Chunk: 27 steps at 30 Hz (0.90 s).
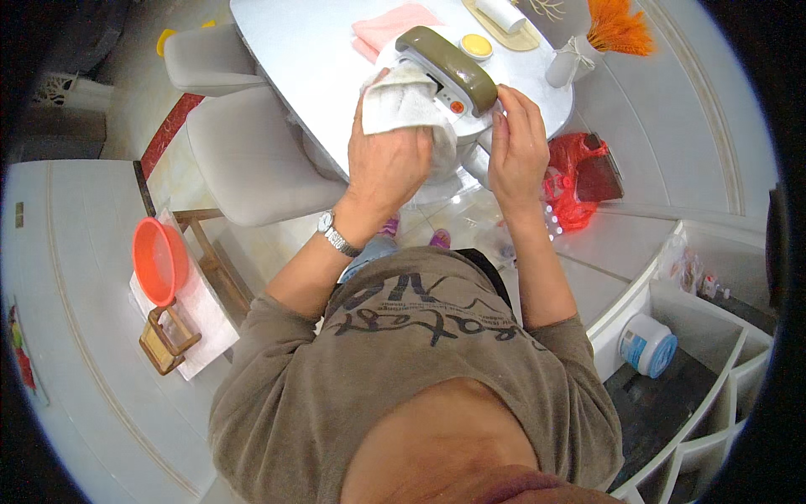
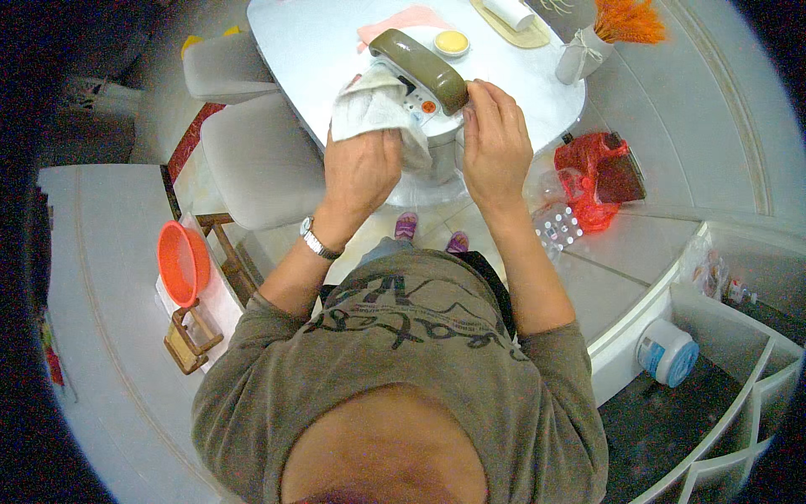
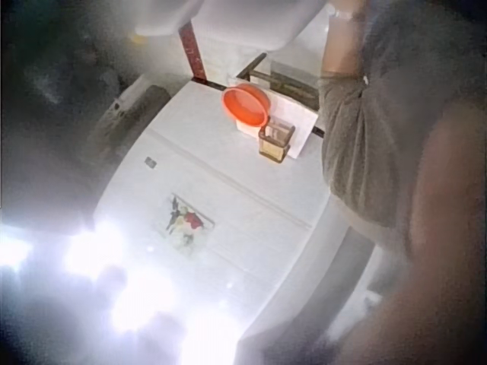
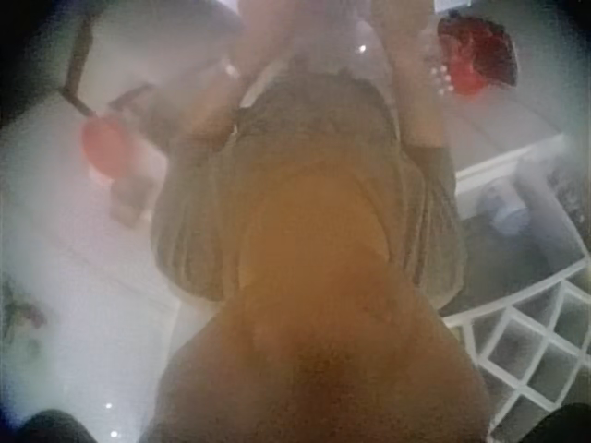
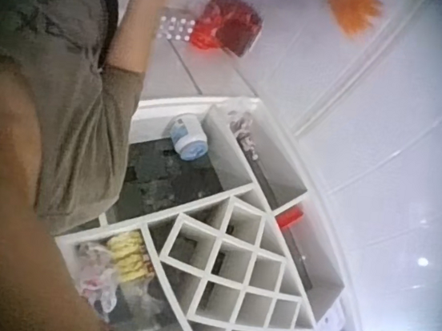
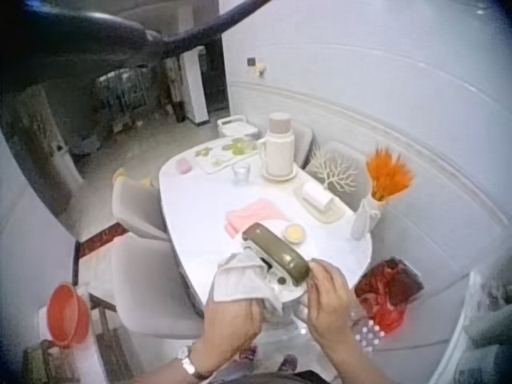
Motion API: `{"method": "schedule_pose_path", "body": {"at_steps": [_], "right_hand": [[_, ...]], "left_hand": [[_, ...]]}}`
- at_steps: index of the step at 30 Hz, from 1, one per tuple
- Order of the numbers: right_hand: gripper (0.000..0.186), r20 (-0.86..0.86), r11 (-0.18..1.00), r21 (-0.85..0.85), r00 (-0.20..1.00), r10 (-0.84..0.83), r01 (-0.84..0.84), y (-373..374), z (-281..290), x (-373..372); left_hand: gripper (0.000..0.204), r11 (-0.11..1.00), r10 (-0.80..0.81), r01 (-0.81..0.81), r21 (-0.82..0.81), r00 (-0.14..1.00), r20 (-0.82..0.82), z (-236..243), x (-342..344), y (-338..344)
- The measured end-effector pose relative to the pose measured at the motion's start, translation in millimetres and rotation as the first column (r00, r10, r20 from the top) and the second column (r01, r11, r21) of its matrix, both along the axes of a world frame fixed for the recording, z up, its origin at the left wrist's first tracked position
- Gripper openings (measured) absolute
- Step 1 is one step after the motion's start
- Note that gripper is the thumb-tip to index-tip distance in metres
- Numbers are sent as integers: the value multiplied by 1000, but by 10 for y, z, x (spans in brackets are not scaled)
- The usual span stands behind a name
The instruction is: The person wipes the exterior of a white electric kettle with a white cloth, cleaning the handle, lid, and body. They then dip the cloth into a red basin of water, wring it out, and continue wiping the kettle and the surrounding table surface.
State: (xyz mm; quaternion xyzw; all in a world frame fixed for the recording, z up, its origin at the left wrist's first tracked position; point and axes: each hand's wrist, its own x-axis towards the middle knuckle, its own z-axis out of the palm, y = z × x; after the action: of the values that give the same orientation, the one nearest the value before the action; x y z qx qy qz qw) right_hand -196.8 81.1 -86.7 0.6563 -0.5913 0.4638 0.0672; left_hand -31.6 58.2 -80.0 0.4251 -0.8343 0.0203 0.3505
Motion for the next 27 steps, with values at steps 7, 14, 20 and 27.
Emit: {"method": "schedule_pose_path", "body": {"at_steps": [7,14,20,27], "right_hand": [[26,-10,1000,-4,1000,-14,14,-14,-9,8],[29,-29,998,41,999,-46,47,-27,29,42],[30,-19,999,42,1000,-7,8,2,18,-12],[31,-8,997,75,1000,-14,15,9,59,6]], "left_hand": [[28,953,83,-83,293,996,13,126,3,-207],[39,999,-39,37,15,990,136,105,-243,208],[35,995,-63,65,69,998,-29,109,-74,60],[28,888,15,90,450,974,-226,1,174,-548]]}}
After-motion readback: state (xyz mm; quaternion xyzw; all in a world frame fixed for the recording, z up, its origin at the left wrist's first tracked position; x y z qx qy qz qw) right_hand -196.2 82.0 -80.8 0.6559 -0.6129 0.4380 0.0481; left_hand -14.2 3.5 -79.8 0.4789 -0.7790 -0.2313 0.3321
